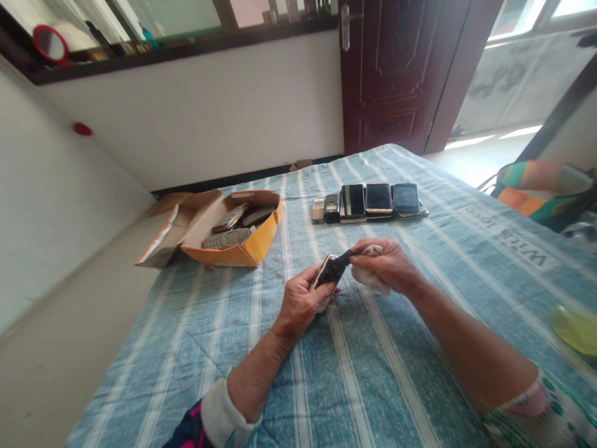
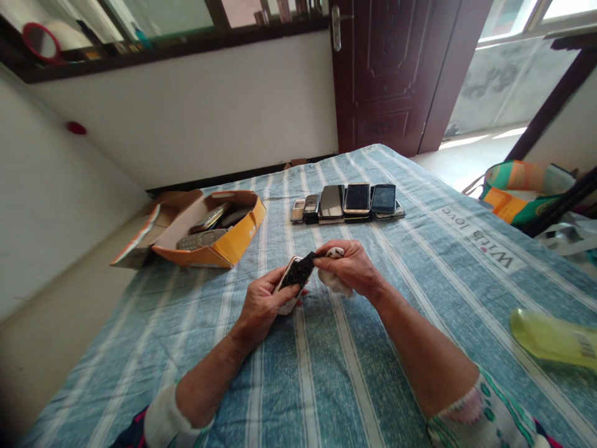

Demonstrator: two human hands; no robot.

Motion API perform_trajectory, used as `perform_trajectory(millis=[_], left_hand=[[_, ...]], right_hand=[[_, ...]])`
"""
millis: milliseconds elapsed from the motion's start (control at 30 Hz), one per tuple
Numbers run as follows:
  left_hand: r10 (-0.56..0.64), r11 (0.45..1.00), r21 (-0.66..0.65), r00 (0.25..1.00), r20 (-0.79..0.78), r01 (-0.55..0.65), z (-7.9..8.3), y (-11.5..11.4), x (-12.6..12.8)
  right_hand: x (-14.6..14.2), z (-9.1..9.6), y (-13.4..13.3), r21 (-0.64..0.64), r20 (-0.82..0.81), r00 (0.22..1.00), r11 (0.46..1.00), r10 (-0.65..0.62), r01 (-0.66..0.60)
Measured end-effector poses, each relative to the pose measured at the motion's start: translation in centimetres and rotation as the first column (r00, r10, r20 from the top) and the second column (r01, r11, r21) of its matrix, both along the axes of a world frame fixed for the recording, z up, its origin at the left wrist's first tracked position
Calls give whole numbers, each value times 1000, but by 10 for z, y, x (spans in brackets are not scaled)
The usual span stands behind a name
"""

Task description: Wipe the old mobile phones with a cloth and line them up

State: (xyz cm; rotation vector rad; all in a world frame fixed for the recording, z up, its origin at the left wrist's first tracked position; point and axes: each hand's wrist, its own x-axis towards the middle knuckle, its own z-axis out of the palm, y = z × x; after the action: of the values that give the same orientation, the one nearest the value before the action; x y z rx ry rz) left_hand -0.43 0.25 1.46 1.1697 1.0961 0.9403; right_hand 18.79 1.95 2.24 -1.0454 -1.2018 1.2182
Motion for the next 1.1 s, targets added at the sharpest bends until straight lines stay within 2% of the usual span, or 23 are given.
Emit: perform_trajectory(millis=[100, 200, 267, 367, 567, 767, 867, 933, 1100], left_hand=[[2, 1000, 7, 1000, 14, -2, 0, 0, 0], [-3, 1000, -1, 999, 43, 3, 1, 0, 0], [-2, 1000, -11, 998, 64, 3, 2, 0, 0], [-17, 1000, -15, 997, 78, 18, 4, 0, 0], [-14, 999, -31, 993, 118, 18, 4, 2, -3], [24, 998, -54, 992, 120, -17, 4, 3, -3], [31, 998, -64, 992, 120, -23, 4, 3, -3], [49, 998, -54, 993, 106, -44, 3, 4, -3], [49, 998, -44, 992, 120, -44, 1, 4, -3]], right_hand=[[-1, 0, -2, 85, 87, 994, 994, 62, -69], [-6, -5, -4, 217, 202, 977, 969, 73, -117], [-10, -10, -5, 331, 332, 942, 930, 42, -158], [-15, -15, -8, 448, 526, 848, 867, -60, -217], [-18, -20, -14, 526, 715, 656, 805, -244, -274], [-19, -19, -15, 562, 767, 554, 754, -323, -339], [-19, -18, -16, 561, 771, 552, 749, -317, -353], [-19, -18, -16, 560, 759, 581, 752, -295, -349], [-21, -16, -15, 542, 644, 741, 798, -192, -264]])
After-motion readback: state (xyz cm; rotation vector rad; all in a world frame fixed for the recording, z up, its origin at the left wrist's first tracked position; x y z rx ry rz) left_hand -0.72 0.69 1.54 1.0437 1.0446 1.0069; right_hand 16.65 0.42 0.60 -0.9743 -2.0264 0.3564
